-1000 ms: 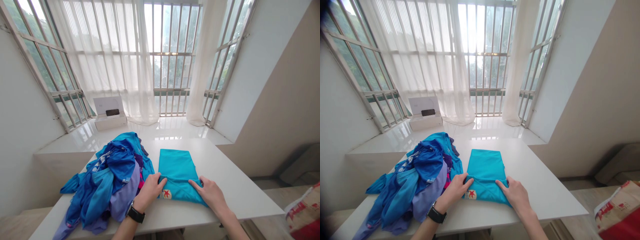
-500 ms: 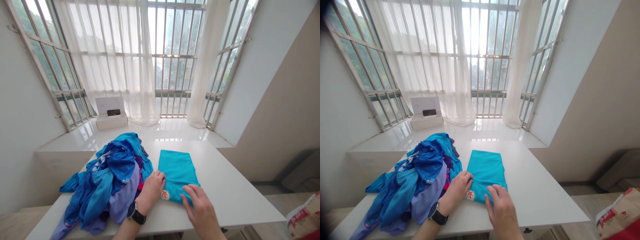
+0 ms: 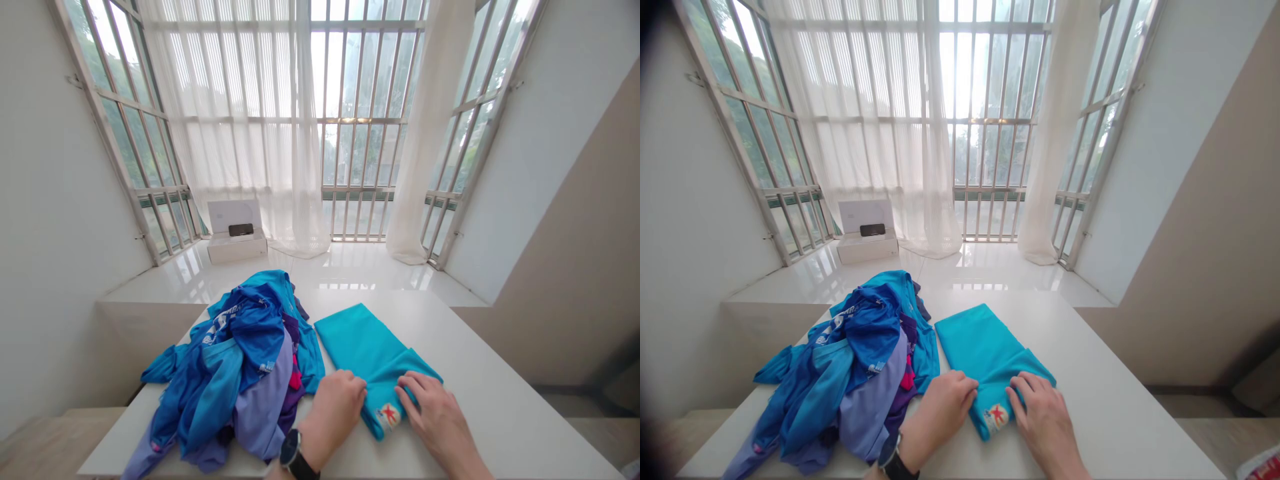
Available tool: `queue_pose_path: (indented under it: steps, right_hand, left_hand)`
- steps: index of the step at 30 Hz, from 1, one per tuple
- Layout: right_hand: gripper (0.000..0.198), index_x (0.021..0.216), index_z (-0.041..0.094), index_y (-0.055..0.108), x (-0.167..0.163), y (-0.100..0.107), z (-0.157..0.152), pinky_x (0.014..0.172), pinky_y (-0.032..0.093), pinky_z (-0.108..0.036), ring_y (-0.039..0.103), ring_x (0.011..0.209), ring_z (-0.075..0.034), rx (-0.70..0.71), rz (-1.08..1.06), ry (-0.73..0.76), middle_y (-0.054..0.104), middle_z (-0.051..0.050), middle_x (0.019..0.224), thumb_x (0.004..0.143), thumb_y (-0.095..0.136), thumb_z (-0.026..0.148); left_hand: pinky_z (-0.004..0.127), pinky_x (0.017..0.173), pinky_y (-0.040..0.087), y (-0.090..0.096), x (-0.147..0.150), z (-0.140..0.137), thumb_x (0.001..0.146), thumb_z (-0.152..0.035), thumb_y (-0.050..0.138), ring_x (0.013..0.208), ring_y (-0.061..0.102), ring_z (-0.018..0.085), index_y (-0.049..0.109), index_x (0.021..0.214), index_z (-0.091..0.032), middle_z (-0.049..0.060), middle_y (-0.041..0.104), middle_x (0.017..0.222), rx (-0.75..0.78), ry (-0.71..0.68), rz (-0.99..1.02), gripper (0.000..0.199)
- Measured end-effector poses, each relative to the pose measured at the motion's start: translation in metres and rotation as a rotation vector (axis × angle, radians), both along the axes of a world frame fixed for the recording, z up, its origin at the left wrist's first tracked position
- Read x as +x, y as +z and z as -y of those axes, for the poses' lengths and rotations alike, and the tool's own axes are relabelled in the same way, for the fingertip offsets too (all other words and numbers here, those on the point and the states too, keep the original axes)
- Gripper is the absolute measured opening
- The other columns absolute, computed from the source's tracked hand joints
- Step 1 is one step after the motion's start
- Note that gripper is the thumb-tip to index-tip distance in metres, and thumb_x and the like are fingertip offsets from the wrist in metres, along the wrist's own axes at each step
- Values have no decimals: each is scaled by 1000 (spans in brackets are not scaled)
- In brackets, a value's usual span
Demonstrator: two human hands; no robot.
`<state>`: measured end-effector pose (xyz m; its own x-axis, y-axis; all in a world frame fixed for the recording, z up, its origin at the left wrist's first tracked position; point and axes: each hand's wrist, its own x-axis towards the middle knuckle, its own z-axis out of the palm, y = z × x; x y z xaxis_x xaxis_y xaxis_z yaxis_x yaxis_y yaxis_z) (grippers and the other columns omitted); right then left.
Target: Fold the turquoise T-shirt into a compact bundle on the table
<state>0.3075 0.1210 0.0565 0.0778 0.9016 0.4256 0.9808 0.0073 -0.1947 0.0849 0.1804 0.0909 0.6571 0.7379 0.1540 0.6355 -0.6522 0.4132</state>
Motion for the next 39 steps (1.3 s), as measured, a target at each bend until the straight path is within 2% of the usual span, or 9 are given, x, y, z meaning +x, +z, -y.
queue_pose_path:
  steps: [3,7,13,17,23,27,31,35,39]
  right_hand:
    - [39,93,30,76,18,4,-5,79,53,-50,62,108,-35,8,86,-136,67,-10,124,91,45,54]
    - [54,115,22,70,11,-11,5,76,55,-48,62,106,-35,140,182,-186,64,-16,127,92,39,59]
    - [48,120,25,66,-8,-51,24,87,51,-45,63,107,-31,356,321,19,71,-8,120,91,45,56]
    - [41,127,25,64,12,-53,17,95,48,-42,61,115,-28,270,326,90,68,-4,128,94,47,44]
    - [44,123,32,68,72,-34,-28,101,48,-48,51,131,-29,80,258,136,59,-5,140,89,45,15]
    - [47,124,30,67,82,-13,-48,101,49,-49,50,132,-28,96,211,158,54,-9,144,91,40,12]
    - [43,138,27,55,49,-3,-16,102,52,-40,51,132,-24,153,118,190,51,-8,147,97,44,32]
    - [57,144,33,46,22,-30,30,92,58,-36,58,125,-26,174,249,304,55,-3,144,90,55,48]
    - [83,152,26,35,24,-58,47,82,61,-38,66,114,-30,289,421,372,59,-6,139,82,56,65]
  left_hand:
    - [36,72,48,-5,33,30,96,-22,43,84,64,26,63,104,-18,10,70,91,71,-64,-27,21]
    - [40,79,50,-3,48,41,97,-30,46,92,63,27,58,114,-19,10,69,104,70,-201,30,24]
    - [56,106,36,9,-4,1,96,-27,49,136,38,37,57,127,-18,14,51,143,75,59,-72,33]
    - [63,107,34,6,-26,2,95,-35,53,136,40,38,48,141,-21,17,46,148,38,108,-163,49]
    - [73,100,35,-50,23,49,76,-68,65,123,50,51,51,141,-16,29,48,142,57,85,-131,84]
    - [55,96,49,-84,70,71,91,-45,58,115,61,38,59,129,-28,20,56,139,207,-154,-57,42]
    - [42,110,40,-52,57,57,100,-37,45,124,56,22,58,124,-35,4,56,141,265,-346,67,27]
    - [54,115,30,1,2,28,92,-57,54,143,31,34,44,142,-23,13,38,154,134,-183,4,61]
    - [57,114,30,-7,-28,21,89,-68,47,145,27,37,31,152,-24,16,30,158,79,-173,-70,78]
